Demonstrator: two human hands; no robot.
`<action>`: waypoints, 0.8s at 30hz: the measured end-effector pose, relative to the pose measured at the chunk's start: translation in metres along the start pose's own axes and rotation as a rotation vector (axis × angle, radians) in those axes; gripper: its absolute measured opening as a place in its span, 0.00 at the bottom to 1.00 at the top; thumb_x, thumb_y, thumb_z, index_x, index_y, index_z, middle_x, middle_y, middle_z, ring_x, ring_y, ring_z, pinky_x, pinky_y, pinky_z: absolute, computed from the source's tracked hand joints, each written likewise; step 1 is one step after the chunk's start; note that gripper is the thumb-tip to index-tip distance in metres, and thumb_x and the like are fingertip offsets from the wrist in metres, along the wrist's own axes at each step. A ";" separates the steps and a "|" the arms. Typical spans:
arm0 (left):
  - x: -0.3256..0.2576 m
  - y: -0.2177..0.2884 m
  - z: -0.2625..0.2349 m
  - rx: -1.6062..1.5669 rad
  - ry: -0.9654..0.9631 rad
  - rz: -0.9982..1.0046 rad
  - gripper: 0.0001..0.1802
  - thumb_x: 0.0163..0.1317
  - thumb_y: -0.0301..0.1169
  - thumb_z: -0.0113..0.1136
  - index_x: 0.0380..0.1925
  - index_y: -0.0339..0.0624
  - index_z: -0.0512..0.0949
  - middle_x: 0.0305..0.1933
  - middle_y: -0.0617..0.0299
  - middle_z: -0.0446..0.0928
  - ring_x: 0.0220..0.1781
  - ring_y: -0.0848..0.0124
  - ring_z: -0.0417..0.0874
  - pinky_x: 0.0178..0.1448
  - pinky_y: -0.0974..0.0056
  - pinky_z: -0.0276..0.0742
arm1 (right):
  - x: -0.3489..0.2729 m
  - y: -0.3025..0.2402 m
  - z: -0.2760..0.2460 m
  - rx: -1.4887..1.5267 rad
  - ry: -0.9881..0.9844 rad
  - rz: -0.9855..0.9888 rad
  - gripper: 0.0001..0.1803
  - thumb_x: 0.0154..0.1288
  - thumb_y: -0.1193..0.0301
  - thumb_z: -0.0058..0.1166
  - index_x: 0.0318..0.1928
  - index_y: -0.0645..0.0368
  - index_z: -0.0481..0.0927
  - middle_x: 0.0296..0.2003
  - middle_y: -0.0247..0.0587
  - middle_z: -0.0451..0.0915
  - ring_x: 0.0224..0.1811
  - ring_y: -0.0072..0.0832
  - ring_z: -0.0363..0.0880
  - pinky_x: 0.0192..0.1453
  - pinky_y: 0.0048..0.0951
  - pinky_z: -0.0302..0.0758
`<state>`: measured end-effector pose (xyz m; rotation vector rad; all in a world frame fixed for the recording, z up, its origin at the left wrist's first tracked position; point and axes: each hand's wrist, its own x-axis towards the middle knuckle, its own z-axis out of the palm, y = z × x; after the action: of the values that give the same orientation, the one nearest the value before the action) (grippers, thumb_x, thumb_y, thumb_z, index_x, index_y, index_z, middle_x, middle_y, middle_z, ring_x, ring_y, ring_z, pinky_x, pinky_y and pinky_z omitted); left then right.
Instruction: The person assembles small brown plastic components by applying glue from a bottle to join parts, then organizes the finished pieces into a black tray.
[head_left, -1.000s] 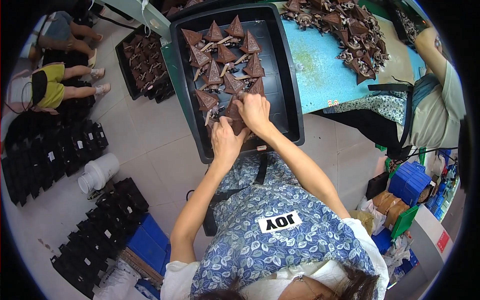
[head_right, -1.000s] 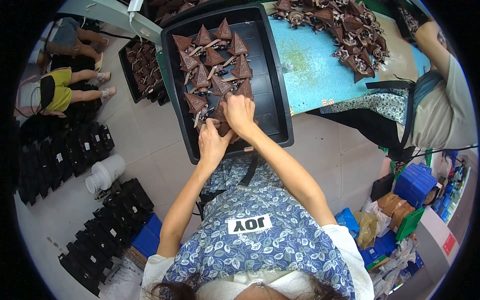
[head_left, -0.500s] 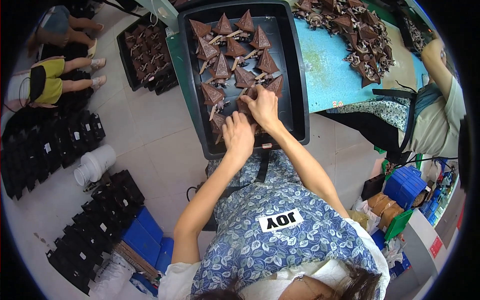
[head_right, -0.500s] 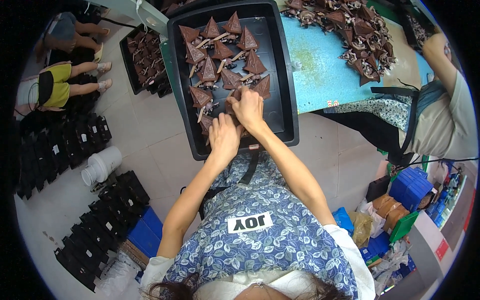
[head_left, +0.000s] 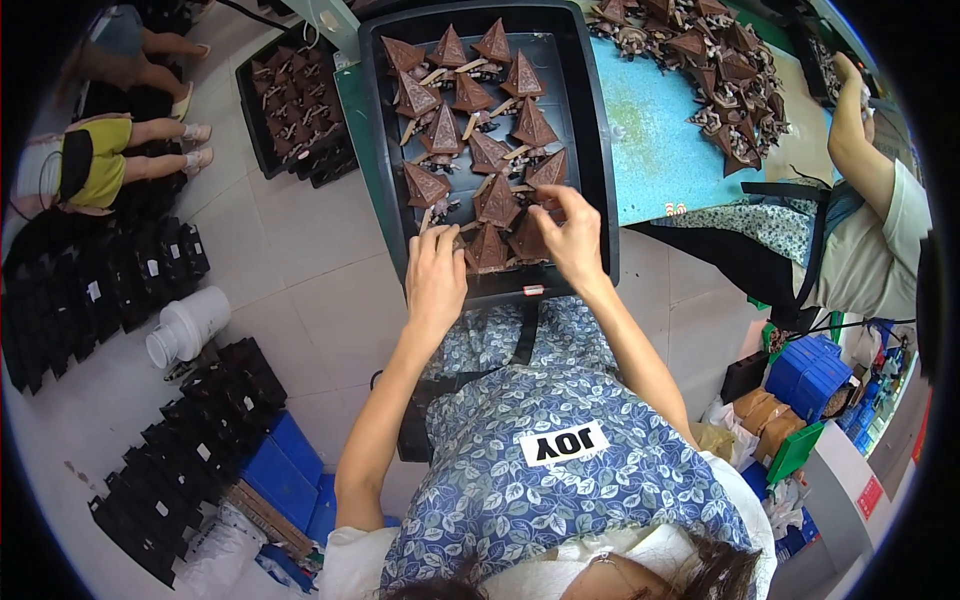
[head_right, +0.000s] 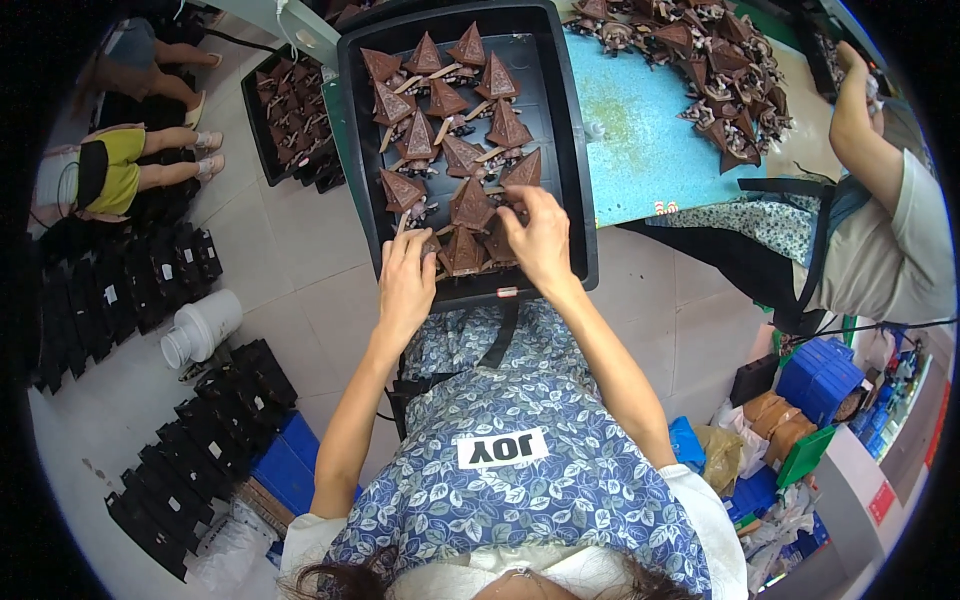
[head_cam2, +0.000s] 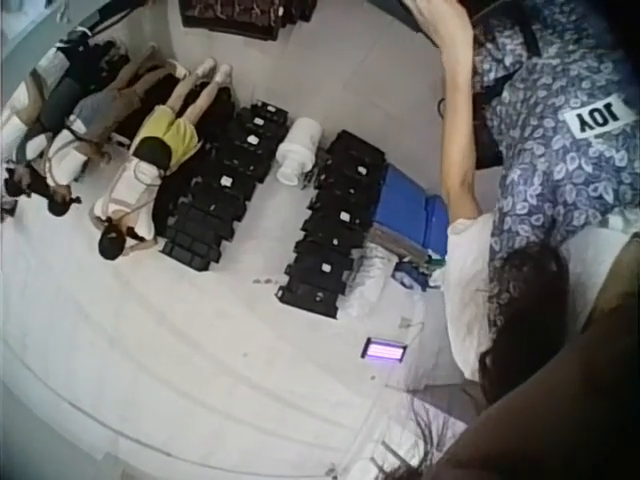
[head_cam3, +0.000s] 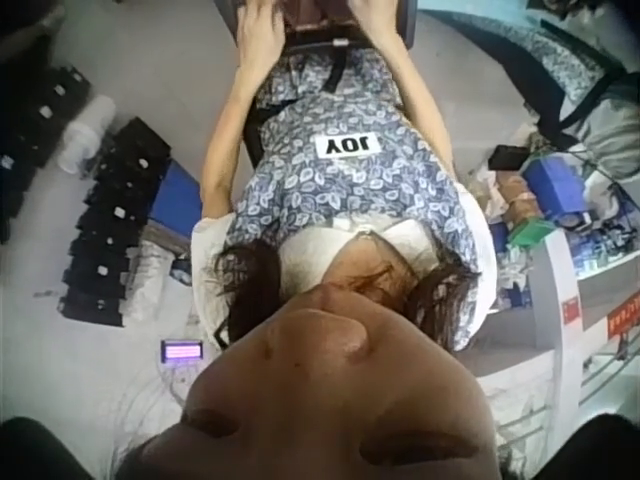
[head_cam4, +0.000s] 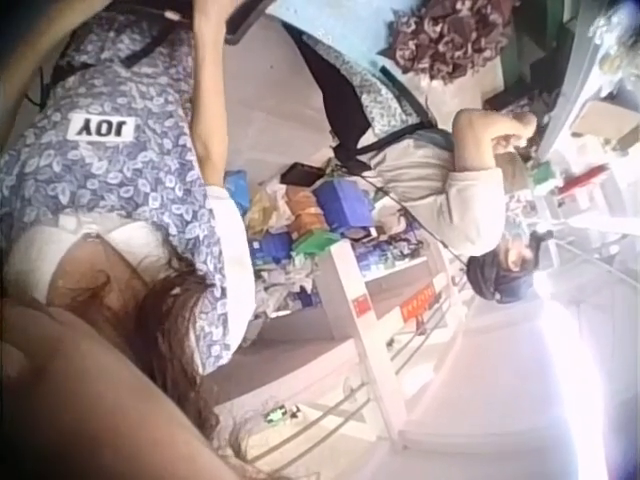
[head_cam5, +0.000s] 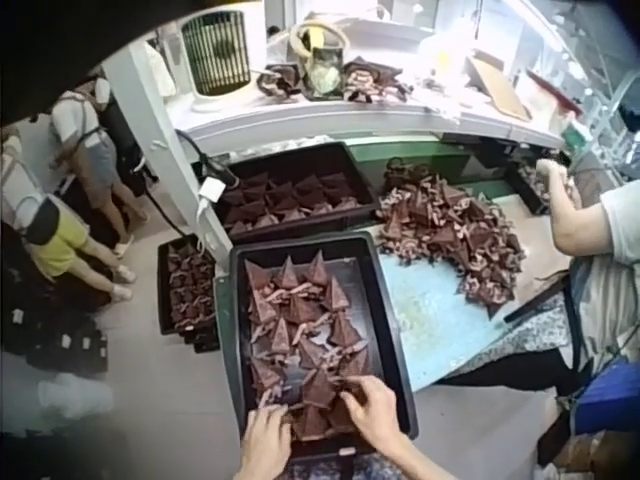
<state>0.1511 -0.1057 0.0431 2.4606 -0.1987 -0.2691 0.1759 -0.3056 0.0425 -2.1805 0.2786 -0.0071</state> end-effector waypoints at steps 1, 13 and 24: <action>0.003 -0.001 0.003 -0.002 0.056 0.077 0.20 0.57 0.31 0.58 0.49 0.32 0.72 0.49 0.51 0.72 0.50 0.54 0.71 0.55 0.55 0.66 | -0.002 0.001 0.004 -0.072 0.016 -0.124 0.14 0.53 0.73 0.60 0.42 0.63 0.79 0.36 0.50 0.79 0.37 0.42 0.78 0.43 0.38 0.74; 0.010 0.011 0.050 0.243 -0.130 0.059 0.24 0.58 0.46 0.54 0.43 0.35 0.74 0.47 0.50 0.73 0.56 0.55 0.68 0.60 0.45 0.59 | -0.002 0.033 0.046 -0.248 0.063 -0.288 0.09 0.58 0.70 0.52 0.37 0.62 0.73 0.34 0.51 0.75 0.41 0.48 0.72 0.48 0.43 0.66; 0.009 0.001 0.061 0.285 0.080 0.135 0.28 0.59 0.51 0.54 0.40 0.31 0.74 0.44 0.48 0.72 0.51 0.55 0.68 0.52 0.53 0.60 | -0.001 0.041 0.050 -0.198 -0.012 -0.286 0.18 0.59 0.74 0.52 0.49 0.67 0.69 0.43 0.58 0.73 0.47 0.53 0.70 0.52 0.44 0.67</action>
<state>0.1447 -0.1441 -0.0048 2.7175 -0.3903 -0.0879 0.1723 -0.2881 -0.0195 -2.3990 -0.0434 -0.1321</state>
